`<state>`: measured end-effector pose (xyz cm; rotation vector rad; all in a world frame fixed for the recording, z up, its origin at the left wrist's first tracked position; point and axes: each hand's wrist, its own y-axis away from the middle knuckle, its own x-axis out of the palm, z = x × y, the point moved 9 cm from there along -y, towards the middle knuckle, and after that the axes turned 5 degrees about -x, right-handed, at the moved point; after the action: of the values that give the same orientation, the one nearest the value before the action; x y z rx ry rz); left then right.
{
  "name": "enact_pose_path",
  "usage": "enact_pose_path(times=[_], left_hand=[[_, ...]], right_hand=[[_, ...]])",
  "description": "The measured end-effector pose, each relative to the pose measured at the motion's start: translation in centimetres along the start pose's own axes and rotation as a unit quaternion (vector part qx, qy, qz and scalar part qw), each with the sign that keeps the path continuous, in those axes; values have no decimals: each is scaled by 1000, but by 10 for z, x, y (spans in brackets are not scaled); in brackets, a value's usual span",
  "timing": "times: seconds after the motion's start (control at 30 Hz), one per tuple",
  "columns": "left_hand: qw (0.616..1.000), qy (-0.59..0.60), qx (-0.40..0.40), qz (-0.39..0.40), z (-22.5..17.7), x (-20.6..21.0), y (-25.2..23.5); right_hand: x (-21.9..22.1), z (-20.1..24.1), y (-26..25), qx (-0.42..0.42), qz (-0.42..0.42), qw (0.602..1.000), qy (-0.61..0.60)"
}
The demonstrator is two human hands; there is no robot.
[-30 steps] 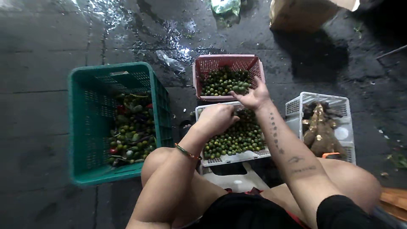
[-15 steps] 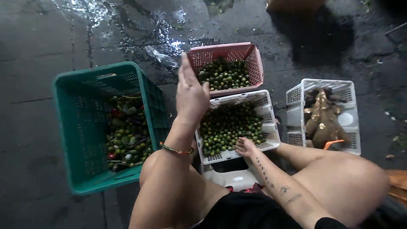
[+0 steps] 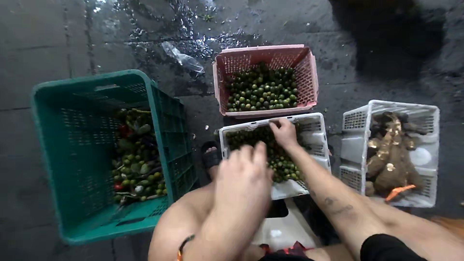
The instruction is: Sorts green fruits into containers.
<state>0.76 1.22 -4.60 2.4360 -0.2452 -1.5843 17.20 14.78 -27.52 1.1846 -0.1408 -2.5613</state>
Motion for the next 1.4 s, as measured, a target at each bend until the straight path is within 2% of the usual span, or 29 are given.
enact_pose_path(times=[0.07, 0.13, 0.23, 0.3, 0.37, 0.47, 0.53, 0.63, 0.7, 0.77, 0.8, 0.87, 0.97, 1.07, 1.13, 1.17, 1.23, 1.27, 1.33, 1.4], left_hand=[[999, -22, 47, 16, -19, 15, 0], [997, -37, 71, 19, -26, 21, -4], [996, -52, 66, 13, -21, 16, -17], [997, -51, 54, 19, -16, 12, -26], [997, -42, 41, 49, -13, 13, -32], [994, -31, 43, 94, -16, 20, -32], [992, -25, 44, 115, -17, 23, -32], [992, -6, 41, 119, -20, 20, -32], [992, 6, 41, 122, -23, 19, -33], [990, 9, 51, 131, -29, 21, -32], [989, 9, 57, 136, -33, 24, -31], [987, 8, 67, 146, -41, 28, -29], [987, -12, 69, 142, -46, 31, -29], [988, -25, 73, 133, -50, 31, -31], [988, -23, 77, 135, -53, 31, -31], [987, -23, 79, 137, -53, 31, -31], [987, -18, 80, 136, -53, 30, -30], [987, -17, 80, 135, -53, 29, -31], [987, -18, 84, 133, -54, 30, -31], [986, -15, 96, 132, -59, 32, -28]], right_hand=[[2, 16, -61, -52, 28, 996, 67], [19, 17, -116, -69, 102, 981, 147], [52, -8, -169, -90, 206, 929, 292], [67, -12, -186, -135, 220, 895, 364], [77, -5, -192, -158, 232, 870, 405], [76, 3, -181, -93, 274, 848, 445], [71, -2, -181, -81, 268, 854, 439], [51, -9, -184, -79, 206, 926, 308], [40, -7, -182, -31, 171, 977, 127], [49, -8, -179, 26, 192, 981, -10], [58, -6, -180, 27, 210, 977, -16], [83, 6, -181, -10, 256, 963, 85], [121, 30, -175, -60, 293, 899, 320], [132, 44, -170, -41, 297, 874, 383], [125, 42, -175, -34, 298, 894, 334], [115, 39, -179, -31, 282, 918, 278], [86, 35, -174, -35, 224, 969, 94], [68, 37, -162, -37, 199, 979, -9], [34, 49, -123, -49, 175, 965, -189], [9, 59, -77, -41, 168, 924, -342]])
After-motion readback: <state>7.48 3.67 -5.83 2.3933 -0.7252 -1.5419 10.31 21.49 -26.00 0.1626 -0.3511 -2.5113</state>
